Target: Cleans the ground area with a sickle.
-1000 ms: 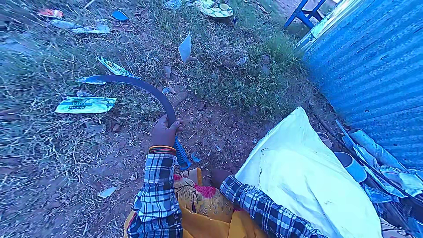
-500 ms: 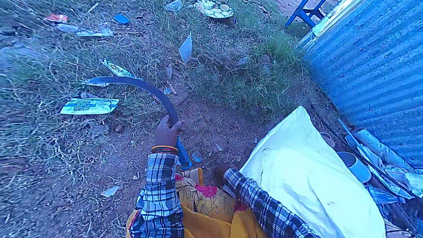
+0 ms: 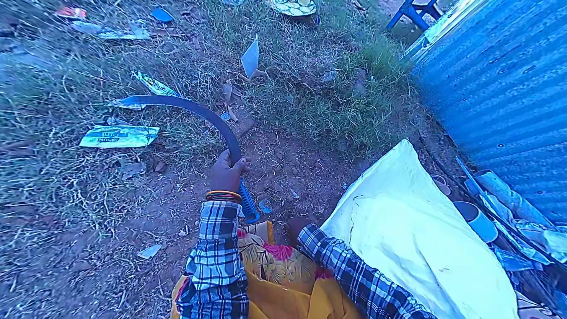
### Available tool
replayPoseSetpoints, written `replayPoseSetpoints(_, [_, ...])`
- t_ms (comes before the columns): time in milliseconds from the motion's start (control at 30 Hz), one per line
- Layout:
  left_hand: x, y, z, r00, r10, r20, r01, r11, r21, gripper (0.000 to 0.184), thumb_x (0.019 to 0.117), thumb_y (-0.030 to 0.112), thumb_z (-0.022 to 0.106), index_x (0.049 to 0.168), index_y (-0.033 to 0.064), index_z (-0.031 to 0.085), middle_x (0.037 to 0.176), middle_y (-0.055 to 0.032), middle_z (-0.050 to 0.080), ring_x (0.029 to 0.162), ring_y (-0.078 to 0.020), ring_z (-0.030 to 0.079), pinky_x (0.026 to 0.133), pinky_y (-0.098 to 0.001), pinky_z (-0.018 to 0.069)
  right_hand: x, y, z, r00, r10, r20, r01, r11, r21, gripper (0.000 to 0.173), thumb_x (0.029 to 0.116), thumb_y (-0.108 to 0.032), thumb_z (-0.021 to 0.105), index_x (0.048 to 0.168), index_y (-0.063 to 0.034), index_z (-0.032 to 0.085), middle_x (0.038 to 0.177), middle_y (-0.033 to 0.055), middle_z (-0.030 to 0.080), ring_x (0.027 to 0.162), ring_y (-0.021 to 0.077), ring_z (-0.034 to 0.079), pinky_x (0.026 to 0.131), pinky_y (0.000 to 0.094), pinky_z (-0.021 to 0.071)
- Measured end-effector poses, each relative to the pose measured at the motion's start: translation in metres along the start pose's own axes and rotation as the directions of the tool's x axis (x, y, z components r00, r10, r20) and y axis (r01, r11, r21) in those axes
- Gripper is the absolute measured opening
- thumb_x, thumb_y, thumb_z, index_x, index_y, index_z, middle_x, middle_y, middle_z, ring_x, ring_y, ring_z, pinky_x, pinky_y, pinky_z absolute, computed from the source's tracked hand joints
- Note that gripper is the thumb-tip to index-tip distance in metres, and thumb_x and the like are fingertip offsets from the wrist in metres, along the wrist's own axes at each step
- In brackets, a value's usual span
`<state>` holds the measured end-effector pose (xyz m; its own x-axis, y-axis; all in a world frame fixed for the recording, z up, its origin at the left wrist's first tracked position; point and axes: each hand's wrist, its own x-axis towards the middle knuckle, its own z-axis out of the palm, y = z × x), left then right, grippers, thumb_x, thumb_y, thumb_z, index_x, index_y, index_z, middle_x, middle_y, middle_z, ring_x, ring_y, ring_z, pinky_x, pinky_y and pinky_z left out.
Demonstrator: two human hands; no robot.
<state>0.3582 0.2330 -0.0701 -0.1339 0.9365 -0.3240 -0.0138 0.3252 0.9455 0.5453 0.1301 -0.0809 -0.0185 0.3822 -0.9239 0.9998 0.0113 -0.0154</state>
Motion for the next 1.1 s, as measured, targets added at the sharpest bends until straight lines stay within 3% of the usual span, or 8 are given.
replayPoseSetpoints(200, [0.0,0.002,-0.002,1.0,-0.002,-0.007,0.002,1.0,0.003,0.034,0.1061,0.009,0.056,0.139,0.0047,0.051,0.109,-0.0083,0.075,0.079,-0.0121,0.072,0.076,-0.0294,0.0591,-0.022,-0.016,-0.01,1.0,0.025,-0.005,-0.024,0.997,0.074,0.055,0.1114,-0.038,0.042,0.131,0.0101,0.06,0.14,0.0334,0.056,0.136,0.0456,0.053,0.113,0.0604,0.0384])
replayPoseSetpoints(533, [0.0,0.0,-0.003,1.0,0.02,-0.014,-0.02,0.999,0.04,0.034,0.1057,0.01,0.057,0.138,0.0043,0.052,0.111,-0.0092,0.075,0.082,-0.0146,0.073,0.081,-0.0338,0.0594,-0.027,-0.025,-0.011,0.995,0.058,0.082,-0.068,0.989,0.129,0.056,0.1129,-0.034,0.039,0.139,0.0149,0.051,0.148,0.0356,0.048,0.143,0.045,0.045,0.119,0.0576,0.032])
replayPoseSetpoints(767, [0.003,-0.002,-0.003,1.0,0.022,0.003,-0.022,0.999,0.028,0.034,0.1059,0.01,0.057,0.139,0.0041,0.051,0.112,-0.0097,0.074,0.083,-0.0151,0.073,0.081,-0.0345,0.0595,0.036,0.022,0.042,0.998,-0.039,-0.04,0.05,0.945,0.324,0.059,0.1113,-0.039,0.039,0.132,0.0133,0.058,0.141,0.0346,0.055,0.137,0.0466,0.051,0.115,0.061,0.0356])
replayPoseSetpoints(900, [0.004,-0.004,-0.003,1.0,0.017,-0.025,-0.017,1.0,0.004,0.033,0.1055,0.009,0.057,0.138,0.0047,0.052,0.111,-0.0089,0.075,0.082,-0.0146,0.074,0.079,-0.0323,0.0601,0.043,0.015,0.05,0.999,0.028,-0.027,-0.021,0.973,0.229,0.057,0.1113,-0.038,0.037,0.135,0.0082,0.058,0.142,0.03,0.057,0.136,0.043,0.053,0.113,0.0613,0.0395])
replayPoseSetpoints(967, [0.006,-0.005,-0.004,0.999,0.023,-0.035,-0.023,1.0,-0.009,0.033,0.1054,0.008,0.057,0.138,0.0037,0.053,0.111,-0.0099,0.075,0.083,-0.0156,0.075,0.08,-0.0329,0.0609,0.022,-0.006,0.046,0.995,0.094,0.019,-0.095,0.992,0.089,0.05,0.1148,-0.026,0.028,0.15,0.0045,0.046,0.156,0.0251,0.045,0.147,0.038,0.042,0.12,0.0554,0.0302])
replayPoseSetpoints(1000, [0.006,-0.005,-0.005,0.999,0.028,-0.038,-0.029,0.999,-0.016,0.033,0.1054,0.008,0.057,0.138,0.0031,0.052,0.111,-0.0103,0.075,0.083,-0.0159,0.074,0.08,-0.0332,0.0606,0.026,0.009,0.053,0.996,-0.074,-0.051,0.073,0.997,-0.036,0.049,0.1147,-0.024,0.028,0.143,0.0087,0.052,0.147,0.0302,0.053,0.137,0.0418,0.053,0.111,0.0554,0.0414])
replayPoseSetpoints(1033, [0.007,-0.007,-0.005,0.999,0.032,-0.04,-0.033,0.999,-0.021,0.033,0.1054,0.008,0.057,0.138,0.0031,0.052,0.112,-0.0105,0.075,0.083,-0.0161,0.074,0.08,-0.0335,0.0607,0.056,0.053,0.074,0.821,-0.485,-0.3,0.478,0.872,-0.105,0.052,0.1104,-0.025,0.036,0.112,0.0163,0.067,0.105,0.0376,0.069,0.094,0.0478,0.072,0.074,0.0552,0.0584])
replayPoseSetpoints(1100, [0.009,-0.009,-0.006,0.999,0.034,-0.041,-0.035,0.999,-0.026,0.034,0.1054,0.008,0.057,0.138,0.0036,0.052,0.112,-0.0096,0.075,0.083,-0.015,0.075,0.08,-0.0326,0.0611,0.047,0.035,0.055,0.972,-0.22,-0.087,0.234,0.946,0.222,0.054,0.1115,-0.033,0.037,0.128,0.0122,0.062,0.132,0.0345,0.061,0.127,0.0468,0.058,0.108,0.0612,0.0431])
